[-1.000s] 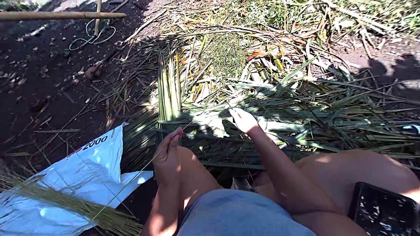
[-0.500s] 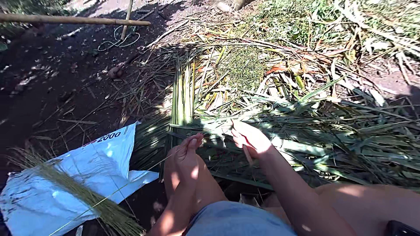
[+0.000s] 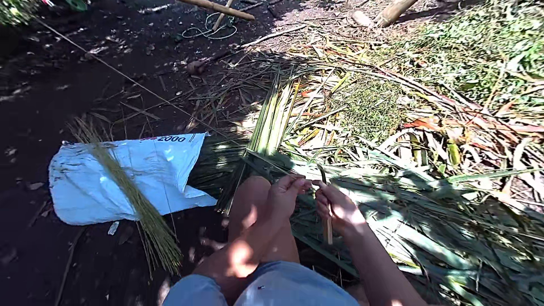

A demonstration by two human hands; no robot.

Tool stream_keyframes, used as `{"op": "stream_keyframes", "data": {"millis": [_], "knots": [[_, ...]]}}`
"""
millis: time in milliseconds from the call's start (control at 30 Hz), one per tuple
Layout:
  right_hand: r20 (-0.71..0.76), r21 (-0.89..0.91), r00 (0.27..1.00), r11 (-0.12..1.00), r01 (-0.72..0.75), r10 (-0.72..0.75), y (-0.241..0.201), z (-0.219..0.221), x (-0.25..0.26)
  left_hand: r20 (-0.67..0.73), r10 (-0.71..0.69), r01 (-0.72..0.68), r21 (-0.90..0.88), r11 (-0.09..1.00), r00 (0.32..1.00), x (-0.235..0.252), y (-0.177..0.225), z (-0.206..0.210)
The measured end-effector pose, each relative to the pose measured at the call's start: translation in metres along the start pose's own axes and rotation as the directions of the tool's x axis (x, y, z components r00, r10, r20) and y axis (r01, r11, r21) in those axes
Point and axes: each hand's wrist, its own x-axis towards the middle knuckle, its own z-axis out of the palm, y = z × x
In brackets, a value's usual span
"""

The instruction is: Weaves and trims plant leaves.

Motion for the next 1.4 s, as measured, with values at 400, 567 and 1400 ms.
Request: {"op": "stream_keyframes", "data": {"millis": [400,567,1400], "knots": [[-0.322,0.083,0.941,0.993,-0.084,0.106,0.029,-0.149,0.045,-0.876,0.117,0.275,0.27,0.923,0.468,-0.002,-0.052,-0.256],[-0.518,0.186,0.833,0.976,-0.113,0.196,0.055,-0.168,0.038,-0.951,0.072,0.668,0.264,0.696,0.301,-0.052,-0.069,-0.337],[-0.728,0.199,0.598,0.938,-0.284,0.336,0.099,-0.173,0.02,-0.536,-0.49,0.684,0.705,0.188,0.687,0.049,-0.172,-0.201]]}}
